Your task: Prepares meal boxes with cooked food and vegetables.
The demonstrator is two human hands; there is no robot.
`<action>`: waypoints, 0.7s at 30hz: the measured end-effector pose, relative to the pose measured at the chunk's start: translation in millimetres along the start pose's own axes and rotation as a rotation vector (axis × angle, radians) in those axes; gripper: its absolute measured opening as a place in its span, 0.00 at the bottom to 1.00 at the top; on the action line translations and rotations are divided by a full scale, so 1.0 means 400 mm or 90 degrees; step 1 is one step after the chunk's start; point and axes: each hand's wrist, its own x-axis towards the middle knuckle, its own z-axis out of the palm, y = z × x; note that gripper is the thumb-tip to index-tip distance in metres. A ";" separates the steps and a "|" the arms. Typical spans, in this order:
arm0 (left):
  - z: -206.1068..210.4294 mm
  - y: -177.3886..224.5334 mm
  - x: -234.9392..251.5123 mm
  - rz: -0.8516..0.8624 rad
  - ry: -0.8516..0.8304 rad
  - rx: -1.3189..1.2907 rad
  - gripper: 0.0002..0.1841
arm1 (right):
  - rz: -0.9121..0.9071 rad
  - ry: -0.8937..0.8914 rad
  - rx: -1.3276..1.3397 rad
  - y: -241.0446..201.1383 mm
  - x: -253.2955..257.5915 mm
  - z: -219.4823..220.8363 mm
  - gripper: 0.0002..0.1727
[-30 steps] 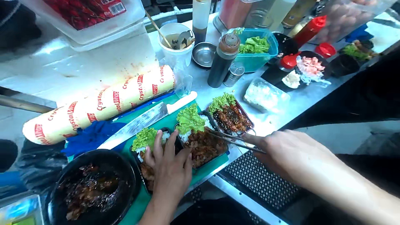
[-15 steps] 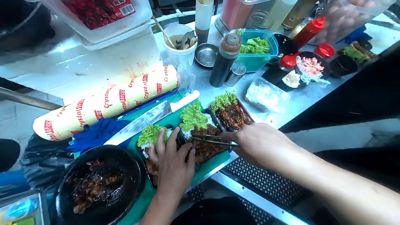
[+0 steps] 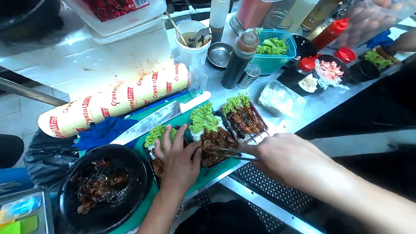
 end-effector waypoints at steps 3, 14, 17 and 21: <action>-0.034 -0.007 -0.023 -0.029 0.062 -0.042 0.15 | -0.031 -0.047 0.019 -0.003 0.021 0.010 0.18; -0.181 -0.098 -0.301 -0.085 0.151 -0.068 0.11 | 0.033 -0.082 0.024 -0.002 0.004 0.017 0.21; -0.229 -0.163 -0.379 -0.130 0.189 -0.058 0.10 | 0.055 -0.113 0.014 -0.036 -0.005 0.009 0.22; -0.298 -0.288 -0.476 -0.215 0.246 -0.014 0.11 | 0.071 -0.141 0.073 -0.069 -0.016 -0.026 0.22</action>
